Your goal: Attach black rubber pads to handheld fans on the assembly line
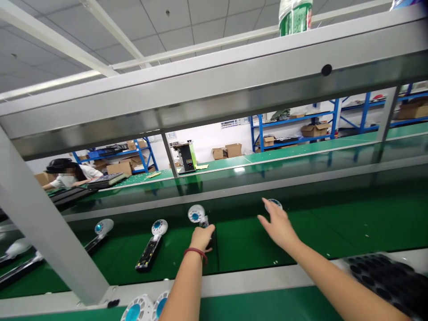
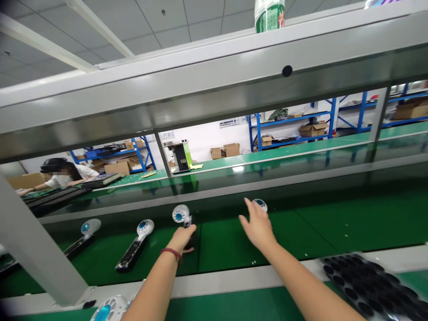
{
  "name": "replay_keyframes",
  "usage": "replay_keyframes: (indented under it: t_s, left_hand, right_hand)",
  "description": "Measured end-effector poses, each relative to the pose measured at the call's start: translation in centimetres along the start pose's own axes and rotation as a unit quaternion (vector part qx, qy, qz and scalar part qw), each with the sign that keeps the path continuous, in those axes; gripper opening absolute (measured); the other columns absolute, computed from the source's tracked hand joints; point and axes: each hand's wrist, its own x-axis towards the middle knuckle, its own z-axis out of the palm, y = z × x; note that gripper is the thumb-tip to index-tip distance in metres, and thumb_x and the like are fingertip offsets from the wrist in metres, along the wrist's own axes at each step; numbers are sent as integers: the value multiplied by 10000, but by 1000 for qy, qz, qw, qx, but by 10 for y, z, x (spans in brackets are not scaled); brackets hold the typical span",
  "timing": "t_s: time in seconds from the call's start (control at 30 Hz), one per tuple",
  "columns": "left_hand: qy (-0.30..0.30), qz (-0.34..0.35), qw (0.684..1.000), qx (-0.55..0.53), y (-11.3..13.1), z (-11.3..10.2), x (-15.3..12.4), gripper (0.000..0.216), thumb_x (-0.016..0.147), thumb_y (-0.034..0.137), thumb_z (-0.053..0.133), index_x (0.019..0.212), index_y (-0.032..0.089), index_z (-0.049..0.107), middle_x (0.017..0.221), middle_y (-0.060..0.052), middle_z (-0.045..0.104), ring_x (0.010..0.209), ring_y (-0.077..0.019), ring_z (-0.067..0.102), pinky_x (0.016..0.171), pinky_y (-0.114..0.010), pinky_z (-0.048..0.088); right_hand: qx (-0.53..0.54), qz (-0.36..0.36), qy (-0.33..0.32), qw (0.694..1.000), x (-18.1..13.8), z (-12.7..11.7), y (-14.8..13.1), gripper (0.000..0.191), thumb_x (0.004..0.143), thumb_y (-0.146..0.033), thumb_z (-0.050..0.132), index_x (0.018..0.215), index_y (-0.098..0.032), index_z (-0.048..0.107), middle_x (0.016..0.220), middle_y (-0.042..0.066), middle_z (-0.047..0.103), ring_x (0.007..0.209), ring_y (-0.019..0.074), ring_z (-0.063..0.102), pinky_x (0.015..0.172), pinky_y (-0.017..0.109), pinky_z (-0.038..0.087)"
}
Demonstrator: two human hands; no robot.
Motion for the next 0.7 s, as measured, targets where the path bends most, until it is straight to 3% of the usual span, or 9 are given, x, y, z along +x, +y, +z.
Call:
replay_keyframes:
  t_s: [0.13,0.23,0.33,0.43,0.5,0.53,0.63,0.67,0.7]
  left_hand:
    - [-40,137,989,-44,24,41,-85,296,730,252,605,973,108,515,779,-77,614,664,-194,585,581,-303,453]
    - [-30,205,976,-63,21,56,-148,392,746,266,541,1106,135,458,1030,-148,566,910,-280,557,722,-341,422]
    - [-46,239,959,-148,5,61,-186,553,746,247,537,1264,180,353,1272,-147,430,1143,-306,427,878,-358,353]
    - [-216,148,900,-347,-10,69,-201,593,751,272,560,1272,195,289,1171,-133,526,1059,-260,519,843,-337,402]
    - [-326,58,836,-438,-15,78,-205,478,762,309,551,1178,181,352,886,-83,621,805,-231,619,675,-318,462]
    - [-352,21,810,-469,-17,82,-207,420,765,329,547,1121,178,386,754,-43,612,684,-212,623,594,-302,461]
    - [-330,-54,780,-530,-20,96,-215,310,776,354,539,1003,173,429,595,24,545,533,-164,589,510,-268,441]
    - [-312,-64,775,-545,-21,100,-217,299,774,344,547,990,174,428,618,18,557,554,-161,596,525,-268,449]
    - [-295,-71,774,-556,-22,102,-218,292,772,336,553,980,175,425,664,3,579,580,-160,605,547,-274,460]
  right_hand:
    - [111,24,-98,989,-47,23,-35,696,714,-454,631,1309,-261,326,1227,73,538,1050,246,557,908,406,415]
    - [193,73,-115,972,-80,19,-53,553,796,-607,398,1162,-195,448,975,67,653,850,202,643,758,326,508]
    - [232,125,-112,958,-110,-1,-64,576,821,-634,267,1018,-147,504,820,87,663,730,193,654,654,293,527]
    - [224,158,-130,953,-135,-27,-66,537,824,-603,324,1047,-150,507,771,86,663,684,214,648,563,312,527]
    - [203,170,-154,952,-153,-44,-60,502,801,-564,439,1124,-184,494,880,89,663,784,249,640,597,349,532]
    - [169,166,-153,960,-163,-53,-55,509,781,-530,506,1181,-218,464,1007,87,636,899,265,612,678,377,527]
    - [-44,96,-97,990,-204,-79,-36,617,770,-433,580,1311,-308,310,1357,46,380,1225,266,365,979,445,357]
    - [-119,68,-100,986,-221,-87,-30,580,795,-414,556,1310,-300,315,1375,52,349,1241,268,336,1004,461,322]
    - [-167,61,-144,973,-239,-94,-26,473,831,-389,519,1273,-302,376,1343,55,389,1201,261,386,973,456,361]
